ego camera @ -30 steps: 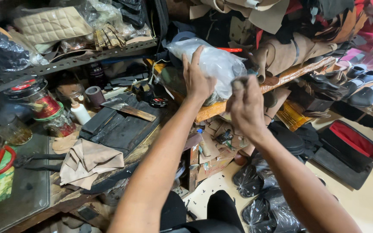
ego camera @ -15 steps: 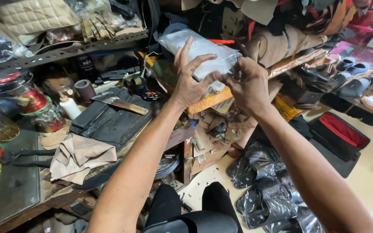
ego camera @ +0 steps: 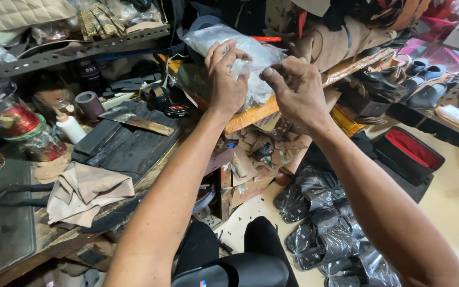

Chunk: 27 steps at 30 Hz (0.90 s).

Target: The person places black shoes into individual clear plastic bags and ties them closed by hand.

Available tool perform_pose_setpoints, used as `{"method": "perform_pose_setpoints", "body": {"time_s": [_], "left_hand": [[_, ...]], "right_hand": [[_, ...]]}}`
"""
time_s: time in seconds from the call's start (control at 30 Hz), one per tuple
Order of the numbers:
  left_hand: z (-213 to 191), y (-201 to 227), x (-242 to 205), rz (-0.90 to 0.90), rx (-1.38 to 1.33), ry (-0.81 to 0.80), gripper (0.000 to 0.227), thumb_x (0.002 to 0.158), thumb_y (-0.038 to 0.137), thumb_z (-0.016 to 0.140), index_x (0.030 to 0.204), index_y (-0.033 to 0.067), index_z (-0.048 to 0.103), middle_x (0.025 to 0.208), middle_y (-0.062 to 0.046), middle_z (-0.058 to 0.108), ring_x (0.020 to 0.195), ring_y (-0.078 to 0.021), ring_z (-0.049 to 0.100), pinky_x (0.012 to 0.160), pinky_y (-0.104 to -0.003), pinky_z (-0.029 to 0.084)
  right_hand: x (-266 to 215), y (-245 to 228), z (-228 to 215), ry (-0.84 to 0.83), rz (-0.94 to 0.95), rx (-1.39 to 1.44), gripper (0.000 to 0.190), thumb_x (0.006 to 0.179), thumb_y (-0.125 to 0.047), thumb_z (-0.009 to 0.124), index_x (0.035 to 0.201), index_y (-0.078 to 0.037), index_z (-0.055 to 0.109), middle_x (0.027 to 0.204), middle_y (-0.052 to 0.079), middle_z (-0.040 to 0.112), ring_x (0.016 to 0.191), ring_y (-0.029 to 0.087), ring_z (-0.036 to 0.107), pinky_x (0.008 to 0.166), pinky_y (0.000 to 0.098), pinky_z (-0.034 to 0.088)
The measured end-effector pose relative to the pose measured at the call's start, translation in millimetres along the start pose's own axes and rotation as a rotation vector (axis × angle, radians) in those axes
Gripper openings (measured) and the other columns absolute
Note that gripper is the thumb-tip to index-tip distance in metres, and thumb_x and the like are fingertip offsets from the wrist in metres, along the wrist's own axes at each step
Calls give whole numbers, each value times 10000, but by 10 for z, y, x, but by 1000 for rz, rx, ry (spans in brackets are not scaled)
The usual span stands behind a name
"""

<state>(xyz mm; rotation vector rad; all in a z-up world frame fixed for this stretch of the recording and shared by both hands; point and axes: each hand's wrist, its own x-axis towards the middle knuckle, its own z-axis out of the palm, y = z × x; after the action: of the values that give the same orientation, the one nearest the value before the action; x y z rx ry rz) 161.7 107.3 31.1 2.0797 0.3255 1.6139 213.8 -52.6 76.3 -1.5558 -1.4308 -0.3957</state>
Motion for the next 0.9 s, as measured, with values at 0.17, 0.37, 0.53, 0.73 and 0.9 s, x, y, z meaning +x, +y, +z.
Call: {"method": "perform_pose_setpoints", "body": {"time_s": [0.17,0.37,0.53,0.73,0.9], "left_hand": [[-21,-18,37,-31,1,-35,359,619,-52,661,887,182,612,1257,-127,525,1285,-318,322,1062,-419,267],[-24,-35,76,171,-28,58,444,460,-113,452,839,95,555,871,-40,600,1010,-289,544,1102,-406,261],[29,-41,92,110,-32,75,482,443,-85,362,849,76,566,917,-94,606,1162,-397,464,1053,-425,329],[9,-18,110,183,-18,82,401,468,-82,402,819,63,532,849,-92,573,1046,-363,532,1053,-401,334],[3,-8,132,247,-52,99,219,634,-1,451,829,60,530,870,-101,573,1057,-325,544,1104,-445,268]], "right_hand": [[16,4,40,2,95,164,183,971,-155,590,816,-61,615,720,9,564,600,76,455,485,214,352],[-67,-12,72,27,109,267,285,993,-240,505,749,-103,562,732,-1,582,637,63,488,562,214,410],[-162,-120,90,61,211,475,307,973,-304,477,715,-137,481,729,13,563,625,67,498,570,195,439],[-356,-264,94,40,47,363,308,989,-243,451,706,-123,463,647,-18,463,568,66,407,503,215,340],[-477,-383,34,16,-65,337,355,987,-225,431,653,-122,373,587,-34,346,515,73,310,480,243,240]]}}
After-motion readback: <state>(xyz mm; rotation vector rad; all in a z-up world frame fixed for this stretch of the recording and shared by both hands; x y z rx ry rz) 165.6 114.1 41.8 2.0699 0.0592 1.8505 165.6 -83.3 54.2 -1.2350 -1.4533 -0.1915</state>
